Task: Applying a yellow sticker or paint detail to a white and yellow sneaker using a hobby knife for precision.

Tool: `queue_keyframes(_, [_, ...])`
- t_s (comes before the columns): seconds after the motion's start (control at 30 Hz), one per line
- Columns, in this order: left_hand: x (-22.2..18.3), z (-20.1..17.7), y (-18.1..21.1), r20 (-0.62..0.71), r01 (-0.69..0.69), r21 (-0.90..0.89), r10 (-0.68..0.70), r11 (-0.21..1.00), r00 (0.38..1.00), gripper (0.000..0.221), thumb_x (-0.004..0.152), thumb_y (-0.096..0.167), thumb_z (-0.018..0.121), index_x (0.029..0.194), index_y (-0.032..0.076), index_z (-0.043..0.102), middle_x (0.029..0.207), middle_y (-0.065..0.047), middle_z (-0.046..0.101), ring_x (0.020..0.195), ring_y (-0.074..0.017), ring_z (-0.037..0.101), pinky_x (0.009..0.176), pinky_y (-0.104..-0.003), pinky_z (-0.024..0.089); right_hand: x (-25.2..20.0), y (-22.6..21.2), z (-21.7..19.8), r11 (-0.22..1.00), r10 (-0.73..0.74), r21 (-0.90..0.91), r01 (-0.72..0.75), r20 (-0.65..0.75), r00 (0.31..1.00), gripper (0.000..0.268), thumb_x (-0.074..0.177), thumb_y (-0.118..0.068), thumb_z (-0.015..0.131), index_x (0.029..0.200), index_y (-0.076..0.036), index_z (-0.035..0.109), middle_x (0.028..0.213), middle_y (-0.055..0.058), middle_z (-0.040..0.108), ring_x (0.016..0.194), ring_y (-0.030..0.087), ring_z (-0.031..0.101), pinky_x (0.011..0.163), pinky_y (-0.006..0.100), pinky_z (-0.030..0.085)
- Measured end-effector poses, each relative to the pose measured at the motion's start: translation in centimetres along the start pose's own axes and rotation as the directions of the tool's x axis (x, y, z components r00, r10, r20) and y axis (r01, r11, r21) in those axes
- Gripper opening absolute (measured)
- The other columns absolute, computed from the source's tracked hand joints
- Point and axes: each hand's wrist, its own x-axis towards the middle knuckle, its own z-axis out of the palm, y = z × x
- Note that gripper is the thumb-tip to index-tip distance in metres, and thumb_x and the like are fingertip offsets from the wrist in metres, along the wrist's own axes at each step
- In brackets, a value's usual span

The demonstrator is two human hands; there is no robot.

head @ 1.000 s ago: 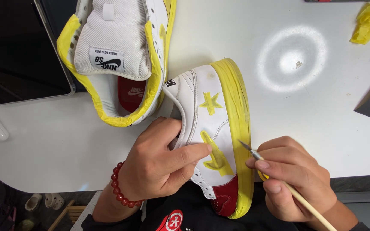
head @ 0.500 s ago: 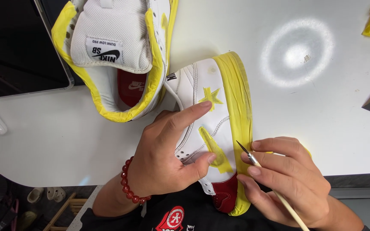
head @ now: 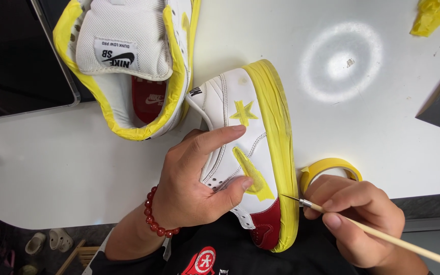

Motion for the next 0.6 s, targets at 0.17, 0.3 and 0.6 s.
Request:
queue_keyframes(0.17, [-0.06,0.13,-0.16,0.003,-0.01,-0.009,0.011,1.0,1.0,0.064,0.088,0.011,0.082,0.143,0.004,0.051,0.109,-0.014,0.071,0.095,-0.0175,0.076,0.083,-0.027,0.063,-0.71,0.86,-0.59,0.984,0.125,0.122,-0.128,0.032,0.992,0.008,0.094,0.005,0.057,0.102,0.002,0.058,0.083,0.021,0.069,0.075,0.023,0.064,0.076,0.039,0.055])
queue_keyframes(0.3, [0.03,0.12,-0.19,0.002,-0.011,-0.005,0.011,1.0,1.0,0.064,0.088,0.011,0.082,0.143,0.004,0.05,0.11,-0.014,0.071,0.093,-0.0176,0.076,0.082,-0.027,0.063,-0.4,0.76,-0.47,0.974,0.153,0.166,-0.157,0.042,0.987,0.008,0.095,0.008,0.056,0.101,0.003,0.059,0.082,0.021,0.071,0.076,0.023,0.065,0.073,0.038,0.056])
queue_keyframes(0.6, [0.06,-0.09,-0.15,0.017,0.008,-0.002,-0.008,1.0,1.0,0.065,0.089,0.012,0.082,0.144,0.004,0.05,0.111,-0.013,0.07,0.095,-0.0178,0.076,0.083,-0.027,0.063,-0.19,1.14,-0.6,0.958,0.207,0.197,-0.21,0.034,0.978,0.008,0.092,0.01,0.057,0.097,0.005,0.061,0.082,0.022,0.07,0.074,0.023,0.065,0.072,0.038,0.055])
